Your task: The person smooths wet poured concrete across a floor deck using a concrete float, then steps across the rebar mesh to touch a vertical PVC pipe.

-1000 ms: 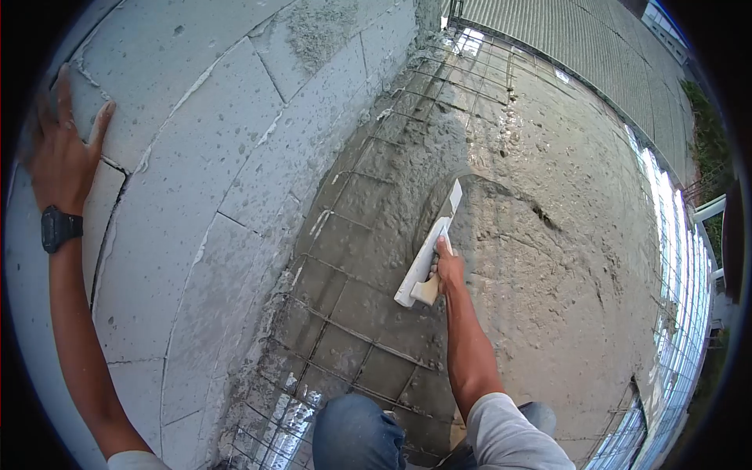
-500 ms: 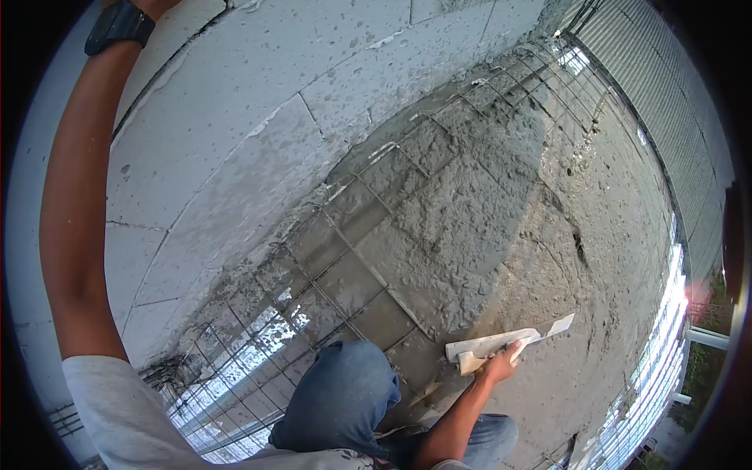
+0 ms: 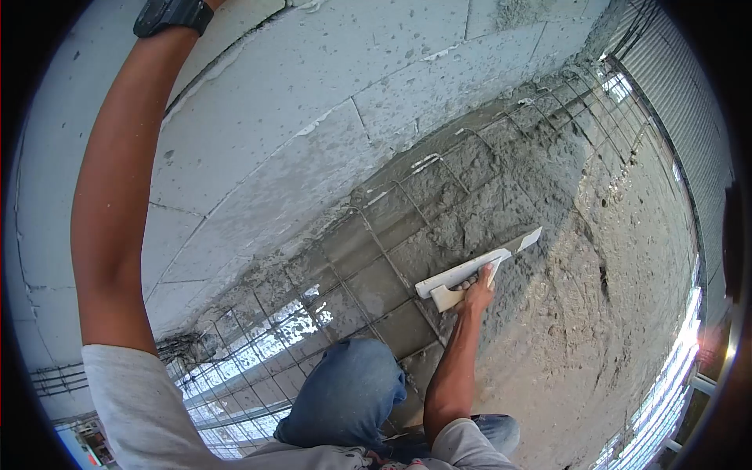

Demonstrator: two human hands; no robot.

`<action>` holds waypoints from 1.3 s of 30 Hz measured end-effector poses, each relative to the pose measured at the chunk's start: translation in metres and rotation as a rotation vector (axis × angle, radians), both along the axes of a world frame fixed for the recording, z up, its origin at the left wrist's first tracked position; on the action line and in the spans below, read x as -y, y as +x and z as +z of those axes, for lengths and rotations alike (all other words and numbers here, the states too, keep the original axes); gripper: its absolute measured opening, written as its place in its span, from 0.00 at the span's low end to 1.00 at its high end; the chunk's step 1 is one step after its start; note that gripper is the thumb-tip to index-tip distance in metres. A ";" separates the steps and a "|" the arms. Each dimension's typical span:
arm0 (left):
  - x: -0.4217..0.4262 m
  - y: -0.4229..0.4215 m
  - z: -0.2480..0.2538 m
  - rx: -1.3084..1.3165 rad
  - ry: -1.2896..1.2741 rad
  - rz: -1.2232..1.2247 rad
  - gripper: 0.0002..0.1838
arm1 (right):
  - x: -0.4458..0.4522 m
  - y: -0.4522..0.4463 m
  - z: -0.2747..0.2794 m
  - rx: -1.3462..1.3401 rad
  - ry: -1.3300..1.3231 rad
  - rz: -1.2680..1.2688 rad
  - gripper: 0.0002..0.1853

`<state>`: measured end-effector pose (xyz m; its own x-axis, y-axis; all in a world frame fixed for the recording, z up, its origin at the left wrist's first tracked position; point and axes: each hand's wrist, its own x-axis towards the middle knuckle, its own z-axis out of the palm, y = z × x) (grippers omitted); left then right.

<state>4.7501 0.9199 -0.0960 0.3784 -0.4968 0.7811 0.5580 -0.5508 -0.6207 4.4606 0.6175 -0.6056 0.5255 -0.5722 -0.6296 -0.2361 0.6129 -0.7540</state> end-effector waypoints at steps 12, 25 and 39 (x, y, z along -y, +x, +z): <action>-0.003 -0.022 0.016 -0.468 -0.283 -0.427 0.51 | -0.034 0.054 0.034 0.034 -0.210 0.491 0.23; -0.048 0.034 0.022 -0.188 0.105 -0.113 0.48 | 0.372 -0.204 -0.031 -0.461 -0.225 -0.647 0.27; 0.002 -0.001 0.015 -0.218 0.120 -0.139 0.57 | 0.236 0.133 0.003 -0.128 -0.415 0.131 0.28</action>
